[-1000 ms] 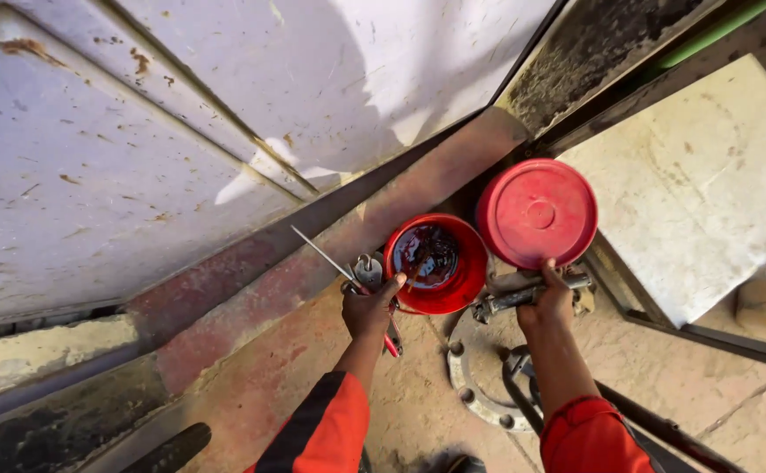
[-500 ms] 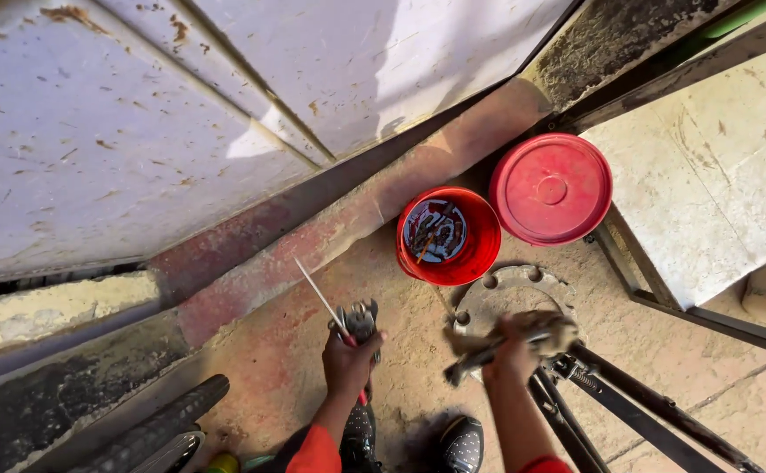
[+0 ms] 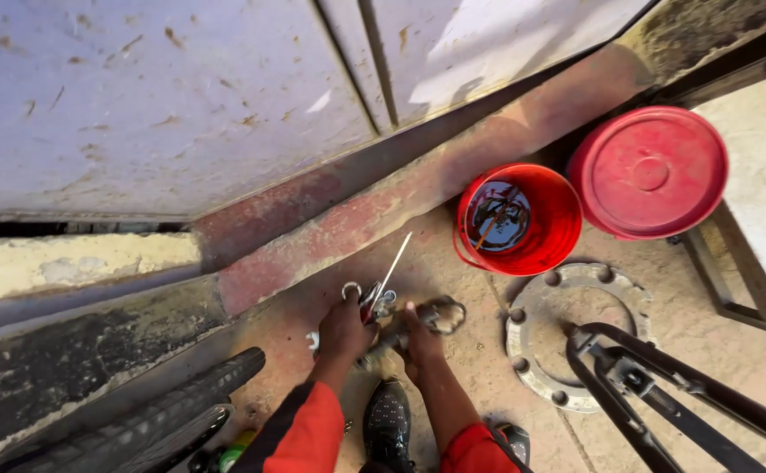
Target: The person is performing various bicycle repair tasks including adjusting handlebars, selecting tools from a workbench, and working on a disc brake rotor.
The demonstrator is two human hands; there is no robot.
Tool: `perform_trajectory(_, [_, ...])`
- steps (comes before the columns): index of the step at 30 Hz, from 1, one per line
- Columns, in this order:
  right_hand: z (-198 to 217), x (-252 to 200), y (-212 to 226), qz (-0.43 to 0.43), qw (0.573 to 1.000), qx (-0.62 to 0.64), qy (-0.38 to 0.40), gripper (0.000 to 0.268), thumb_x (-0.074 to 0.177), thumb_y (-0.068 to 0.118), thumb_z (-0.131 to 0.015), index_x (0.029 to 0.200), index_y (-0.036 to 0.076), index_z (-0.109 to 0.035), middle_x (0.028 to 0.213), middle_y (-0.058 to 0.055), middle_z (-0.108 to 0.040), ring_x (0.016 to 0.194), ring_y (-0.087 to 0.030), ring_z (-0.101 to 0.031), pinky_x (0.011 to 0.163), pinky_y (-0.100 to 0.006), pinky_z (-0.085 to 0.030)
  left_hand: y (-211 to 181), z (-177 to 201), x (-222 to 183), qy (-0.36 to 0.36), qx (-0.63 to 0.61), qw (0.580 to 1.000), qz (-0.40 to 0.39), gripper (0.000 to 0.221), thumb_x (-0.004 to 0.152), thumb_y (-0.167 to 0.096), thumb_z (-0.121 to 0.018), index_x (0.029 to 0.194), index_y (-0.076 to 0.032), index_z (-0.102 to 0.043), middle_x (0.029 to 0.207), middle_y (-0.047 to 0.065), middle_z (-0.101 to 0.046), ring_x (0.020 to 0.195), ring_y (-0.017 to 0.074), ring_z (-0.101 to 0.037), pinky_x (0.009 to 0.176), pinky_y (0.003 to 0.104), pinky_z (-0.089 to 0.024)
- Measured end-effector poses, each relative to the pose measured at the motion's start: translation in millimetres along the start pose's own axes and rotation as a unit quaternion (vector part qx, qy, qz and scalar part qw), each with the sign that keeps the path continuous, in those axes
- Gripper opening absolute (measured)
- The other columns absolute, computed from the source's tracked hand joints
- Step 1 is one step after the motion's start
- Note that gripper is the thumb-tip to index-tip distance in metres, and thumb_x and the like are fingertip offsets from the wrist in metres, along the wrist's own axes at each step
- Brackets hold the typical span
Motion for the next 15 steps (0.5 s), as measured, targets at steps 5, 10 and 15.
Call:
perform_trajectory(5, [-43,-23,-3,-0.035,0.976,-0.136,0.165,0.039,0.097,0.023,-0.056,0.129,0.0,-0.057,0.117,-0.015,-0.064,0.105,-0.026,-0.06,0.09,-0.048,-0.058,10,-7,25,-0.015,-0.003,1.0,-0.021,0.062,0.075,-0.023,-0.071,0.128,-0.014,-0.04,0.12,0.02,-0.056,0.114,0.0407,-0.047,0.08,0.054,-0.048])
perform_trajectory(10, [-5,-34,-5,-0.051,0.966,-0.17,0.187,0.045,0.094,0.022,-0.053,0.132,-0.002,-0.048,0.127,-0.022,-0.059,0.112,-0.038,-0.061,0.09,-0.048,-0.056,21,-10,15,-0.051,0.056,0.993,-0.092,0.063,0.075,-0.02,-0.071,0.133,-0.023,-0.048,0.137,0.012,-0.047,0.121,0.0411,-0.045,0.087,0.056,-0.047])
perform_trajectory(15, [64,-161,37,0.024,0.961,-0.234,0.148,0.046,0.091,0.021,-0.058,0.129,-0.003,-0.055,0.109,-0.023,-0.069,0.095,-0.035,-0.069,0.078,-0.044,-0.058,3,18,-91,0.002,0.015,0.996,-0.088,0.057,0.081,-0.015,-0.067,0.135,-0.028,-0.054,0.138,0.006,-0.051,0.121,0.0331,-0.052,0.085,0.051,-0.051])
Point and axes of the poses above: each hand's wrist, its own x-axis towards the middle knuckle, its own z-axis out of the back of the hand, y = z × x, the point moved 8 cm from there along x, towards the middle knuckle
